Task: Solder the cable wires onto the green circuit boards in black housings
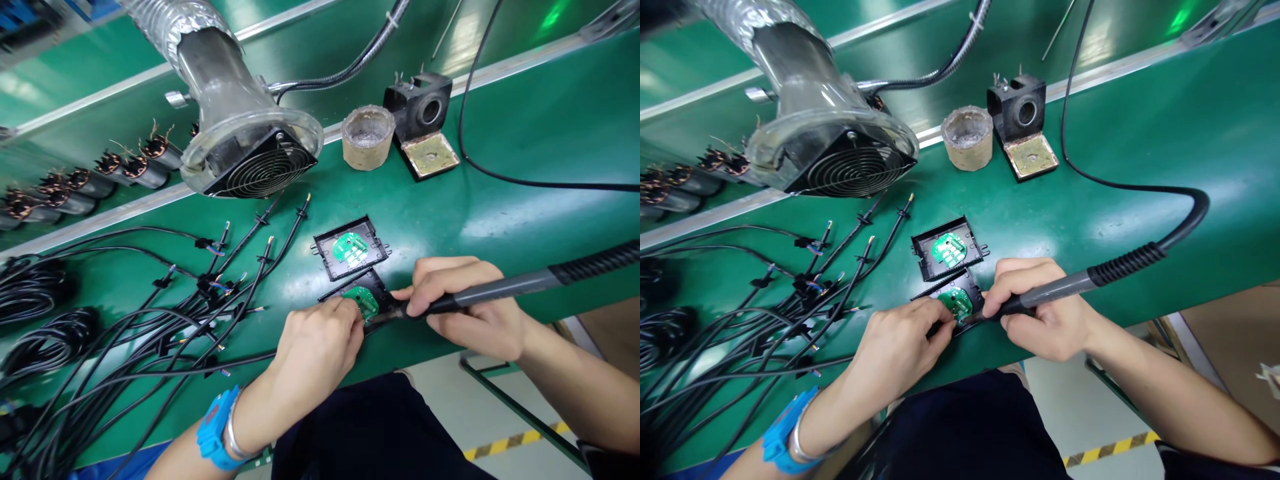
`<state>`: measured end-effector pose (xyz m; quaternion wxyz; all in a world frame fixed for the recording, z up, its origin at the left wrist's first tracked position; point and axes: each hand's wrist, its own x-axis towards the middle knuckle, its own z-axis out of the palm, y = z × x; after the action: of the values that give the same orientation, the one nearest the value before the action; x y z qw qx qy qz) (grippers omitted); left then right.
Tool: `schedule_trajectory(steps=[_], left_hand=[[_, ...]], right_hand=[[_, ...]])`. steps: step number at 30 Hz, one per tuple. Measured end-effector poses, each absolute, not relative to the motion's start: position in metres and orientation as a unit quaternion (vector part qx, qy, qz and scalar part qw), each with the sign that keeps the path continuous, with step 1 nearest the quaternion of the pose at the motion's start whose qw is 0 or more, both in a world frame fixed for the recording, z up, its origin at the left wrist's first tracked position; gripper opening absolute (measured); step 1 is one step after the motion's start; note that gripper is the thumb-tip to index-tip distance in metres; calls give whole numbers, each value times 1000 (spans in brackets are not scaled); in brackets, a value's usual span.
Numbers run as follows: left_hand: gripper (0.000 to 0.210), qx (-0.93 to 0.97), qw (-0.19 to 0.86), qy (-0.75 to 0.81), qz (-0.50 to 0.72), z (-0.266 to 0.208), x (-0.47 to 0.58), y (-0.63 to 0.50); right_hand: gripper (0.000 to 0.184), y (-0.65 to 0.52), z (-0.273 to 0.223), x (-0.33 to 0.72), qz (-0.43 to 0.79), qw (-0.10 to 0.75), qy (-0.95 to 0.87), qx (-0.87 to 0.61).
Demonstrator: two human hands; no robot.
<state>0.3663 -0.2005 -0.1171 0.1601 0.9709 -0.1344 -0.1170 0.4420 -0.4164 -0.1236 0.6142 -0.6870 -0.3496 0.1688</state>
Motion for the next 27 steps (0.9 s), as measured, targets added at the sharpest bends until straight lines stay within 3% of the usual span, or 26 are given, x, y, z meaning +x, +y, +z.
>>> schedule_trajectory(steps=[17, 27], left_hand=[[14, 968, 164, -141, -130, -117, 367, -201], [13, 970, 152, -133, -133, -117, 366, -202]], right_hand=[[38, -413, -109, 457, 226, 548, -415, -690], [36, -411, -109, 461, 232, 550, -437, -672]])
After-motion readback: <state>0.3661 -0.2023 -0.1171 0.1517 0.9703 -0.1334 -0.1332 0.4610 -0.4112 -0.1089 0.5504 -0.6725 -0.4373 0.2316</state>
